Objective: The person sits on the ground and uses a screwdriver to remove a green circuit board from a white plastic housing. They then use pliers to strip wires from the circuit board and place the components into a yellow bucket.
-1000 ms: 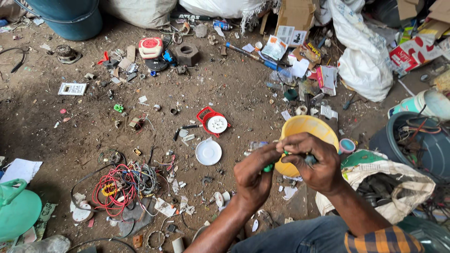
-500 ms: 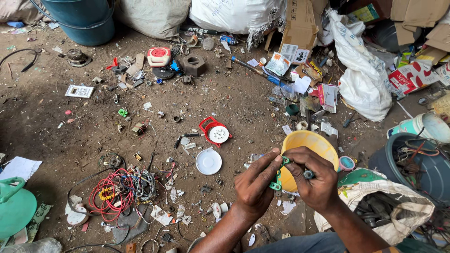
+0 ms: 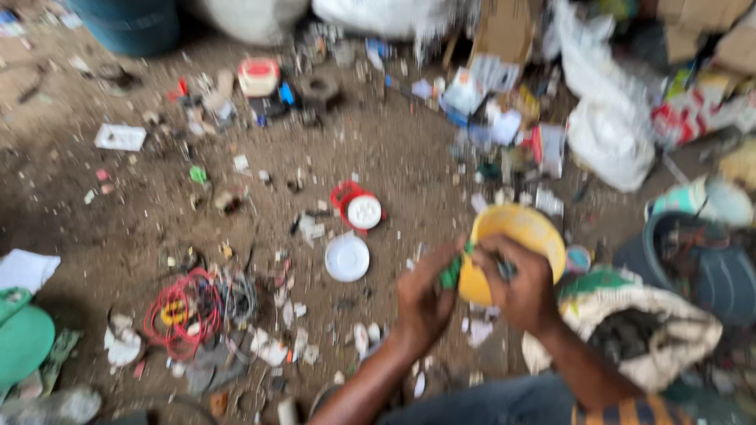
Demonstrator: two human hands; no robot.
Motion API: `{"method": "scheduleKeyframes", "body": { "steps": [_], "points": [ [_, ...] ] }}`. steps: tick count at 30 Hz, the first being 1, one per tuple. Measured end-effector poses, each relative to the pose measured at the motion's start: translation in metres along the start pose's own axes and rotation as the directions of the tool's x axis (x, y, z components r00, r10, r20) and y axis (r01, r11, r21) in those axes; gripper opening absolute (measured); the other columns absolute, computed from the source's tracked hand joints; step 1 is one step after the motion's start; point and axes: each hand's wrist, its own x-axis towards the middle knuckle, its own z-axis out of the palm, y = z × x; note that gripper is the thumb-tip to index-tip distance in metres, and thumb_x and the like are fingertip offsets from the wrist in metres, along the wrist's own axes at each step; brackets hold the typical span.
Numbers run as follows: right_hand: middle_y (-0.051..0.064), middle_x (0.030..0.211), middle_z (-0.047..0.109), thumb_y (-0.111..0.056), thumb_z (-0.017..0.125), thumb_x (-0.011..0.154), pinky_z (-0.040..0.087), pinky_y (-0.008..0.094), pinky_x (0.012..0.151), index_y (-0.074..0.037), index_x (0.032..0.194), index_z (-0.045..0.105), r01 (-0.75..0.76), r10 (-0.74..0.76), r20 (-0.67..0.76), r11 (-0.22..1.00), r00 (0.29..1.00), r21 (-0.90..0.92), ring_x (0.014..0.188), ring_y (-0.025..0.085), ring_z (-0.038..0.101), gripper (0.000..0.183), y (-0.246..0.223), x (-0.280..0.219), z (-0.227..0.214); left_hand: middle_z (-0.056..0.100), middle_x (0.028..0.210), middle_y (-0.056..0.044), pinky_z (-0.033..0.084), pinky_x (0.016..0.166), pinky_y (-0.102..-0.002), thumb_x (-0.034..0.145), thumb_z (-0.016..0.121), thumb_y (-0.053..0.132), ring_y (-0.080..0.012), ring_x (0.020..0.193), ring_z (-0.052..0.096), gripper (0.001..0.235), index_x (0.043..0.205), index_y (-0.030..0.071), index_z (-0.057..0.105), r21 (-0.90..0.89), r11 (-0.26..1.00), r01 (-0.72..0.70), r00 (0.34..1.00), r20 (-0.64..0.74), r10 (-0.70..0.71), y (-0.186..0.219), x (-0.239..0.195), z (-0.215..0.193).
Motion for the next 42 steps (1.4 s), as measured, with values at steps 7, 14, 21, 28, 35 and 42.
{"method": "scheduleKeyframes", "body": {
  "steps": [7,14,21,28,35,42],
  "points": [
    [0.008,0.108,0.074,-0.020,0.067,0.104,0.052,0.031,0.090,-0.003,0.117,0.071,-0.375,0.336,0.345,0.925,0.877,0.052,0.102,0.016,0.065,0.021,0.181,-0.041,-0.039,0.074,0.104,-0.010,0.065,0.067,-0.032,0.102,0.059,0.011,-0.0161,0.093,0.073,0.025,0.123,-0.001,0.064,-0.361,0.552,0.751,0.656,0.311,-0.688,-0.086,-0.033,0.007],
    [0.024,0.108,0.064,-0.012,0.071,0.080,0.051,0.053,0.087,-0.007,0.127,0.060,-0.403,0.503,0.134,0.802,0.854,-0.442,0.101,0.043,0.062,0.048,0.256,-0.272,0.111,0.068,0.093,-0.012,0.061,0.053,-0.032,0.098,0.068,0.007,-0.0167,0.078,0.072,0.023,0.116,-0.008,0.063,-0.154,0.446,0.882,0.470,0.374,-0.800,-0.126,-0.098,0.019],
    [0.029,0.119,0.059,-0.010,0.070,0.076,0.050,0.055,0.084,-0.004,0.126,0.060,-0.502,0.529,-0.137,0.645,0.838,-0.576,0.104,0.047,0.060,0.051,0.225,-0.318,0.142,0.069,0.094,-0.010,0.059,0.051,-0.030,0.089,0.068,-0.001,-0.0171,0.073,0.070,0.046,0.133,-0.003,0.054,-0.166,0.389,0.906,0.422,0.313,-0.851,-0.148,-0.102,0.056],
    [0.026,0.119,0.059,-0.013,0.072,0.078,0.051,0.051,0.081,-0.004,0.118,0.061,-0.382,0.559,0.147,0.713,0.816,-0.588,0.100,0.043,0.061,0.042,0.192,-0.376,0.164,0.067,0.094,-0.011,0.064,0.055,-0.030,0.091,0.067,-0.002,-0.0165,0.075,0.069,0.049,0.138,-0.004,0.053,-0.146,0.356,0.923,0.385,0.350,-0.854,-0.163,-0.117,0.055],
    [0.024,0.119,0.060,-0.016,0.074,0.080,0.052,0.047,0.079,-0.004,0.110,0.063,-0.295,0.463,0.293,0.831,0.836,-0.471,0.096,0.039,0.063,0.034,0.216,-0.385,0.157,0.070,0.095,-0.013,0.057,0.054,-0.028,0.095,0.065,0.001,-0.0163,0.075,0.068,0.044,0.137,-0.003,0.054,-0.205,0.365,0.908,0.419,0.405,-0.813,-0.152,-0.132,0.038],
    [0.018,0.113,0.062,-0.012,0.077,0.074,0.053,0.041,0.078,-0.003,0.097,0.065,-0.166,0.151,0.177,0.983,0.973,0.075,0.093,0.034,0.064,0.027,0.238,-0.311,0.106,0.068,0.102,-0.010,0.061,0.060,-0.028,0.099,0.060,0.004,-0.0172,0.088,0.076,0.029,0.125,0.002,0.048,-0.353,0.388,0.852,0.520,0.473,-0.711,-0.117,-0.093,0.040]
  ]
}}
